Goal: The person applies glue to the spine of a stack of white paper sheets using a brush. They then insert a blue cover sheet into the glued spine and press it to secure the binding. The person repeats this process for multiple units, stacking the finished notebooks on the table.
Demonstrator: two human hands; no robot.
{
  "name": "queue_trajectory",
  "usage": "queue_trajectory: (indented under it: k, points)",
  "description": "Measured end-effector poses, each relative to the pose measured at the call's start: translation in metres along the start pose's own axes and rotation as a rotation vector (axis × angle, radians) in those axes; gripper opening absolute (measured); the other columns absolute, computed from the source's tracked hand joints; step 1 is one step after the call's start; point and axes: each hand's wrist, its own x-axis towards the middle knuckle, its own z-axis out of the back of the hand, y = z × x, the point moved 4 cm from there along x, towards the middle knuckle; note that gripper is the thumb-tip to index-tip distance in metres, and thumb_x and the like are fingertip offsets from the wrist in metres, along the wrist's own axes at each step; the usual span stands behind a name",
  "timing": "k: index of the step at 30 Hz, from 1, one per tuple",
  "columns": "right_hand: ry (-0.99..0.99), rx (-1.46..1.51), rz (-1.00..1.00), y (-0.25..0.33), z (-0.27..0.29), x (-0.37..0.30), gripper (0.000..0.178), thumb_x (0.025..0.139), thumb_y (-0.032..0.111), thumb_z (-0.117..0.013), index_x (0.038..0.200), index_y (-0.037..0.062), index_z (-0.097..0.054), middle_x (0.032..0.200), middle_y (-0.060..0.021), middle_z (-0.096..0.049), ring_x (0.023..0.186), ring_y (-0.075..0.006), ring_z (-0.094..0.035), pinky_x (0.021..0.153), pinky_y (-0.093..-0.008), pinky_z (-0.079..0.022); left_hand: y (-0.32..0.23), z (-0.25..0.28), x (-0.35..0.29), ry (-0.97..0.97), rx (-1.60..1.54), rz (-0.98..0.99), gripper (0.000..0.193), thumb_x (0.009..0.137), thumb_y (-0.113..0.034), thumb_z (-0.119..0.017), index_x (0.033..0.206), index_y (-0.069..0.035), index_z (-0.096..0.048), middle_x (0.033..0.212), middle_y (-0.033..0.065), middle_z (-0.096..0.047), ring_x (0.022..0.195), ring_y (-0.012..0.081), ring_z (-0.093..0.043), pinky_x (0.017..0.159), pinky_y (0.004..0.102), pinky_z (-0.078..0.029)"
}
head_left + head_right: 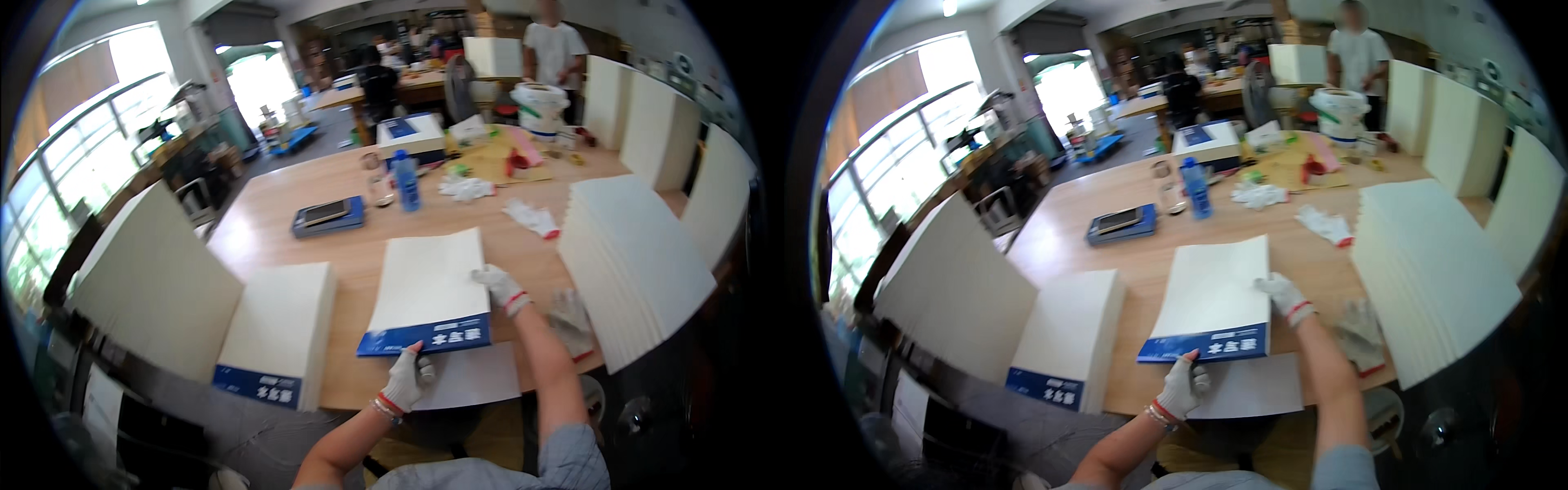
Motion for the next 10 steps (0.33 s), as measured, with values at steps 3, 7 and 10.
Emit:
queue_trajectory:
  k: [3,7,10]
  points:
    - [-0.007,0.32,0.033,0.031,-0.055,-0.023,0.043,0.09,0.016,-0.062,0.123,-0.0066,-0.045,0.109,-0.0127,-0.061,0.096,-0.0208,-0.063,0.084,-0.033,-0.053,-0.034,0.023,-0.028,0.027,0.212,-0.202,0.018,0.09,-0.026,-0.065,0.087,-0.01,-0.057,0.065,-0.0003,-0.052,0.058,0.0121,-0.05,0.052,0.0266,-0.044]
    - [0.081,0.391,0.176,0.037,-0.136,-0.029,0.043,0.091,0.02,-0.062,0.125,-0.0011,-0.046,0.11,-0.0114,-0.061,0.099,-0.0182,-0.061,0.085,-0.0317,-0.052,-0.089,0.068,-0.107,-0.031,0.709,-0.757,0.035,0.087,-0.018,-0.071,0.114,-0.004,-0.056,0.097,0.0024,-0.062,0.087,0.0138,-0.058,0.079,0.0279,-0.048]
    - [0.108,0.272,0.179,0.036,-0.198,-0.031,0.047,0.092,0.028,-0.063,0.126,0.0015,-0.047,0.111,-0.0087,-0.061,0.097,-0.0156,-0.061,0.085,-0.0284,-0.052,-0.131,0.106,-0.164,-0.238,0.624,-1.179,0.056,0.088,-0.011,-0.068,0.136,-0.004,-0.041,0.123,0.0075,-0.054,0.109,0.0187,-0.053,0.093,0.0317,-0.046]
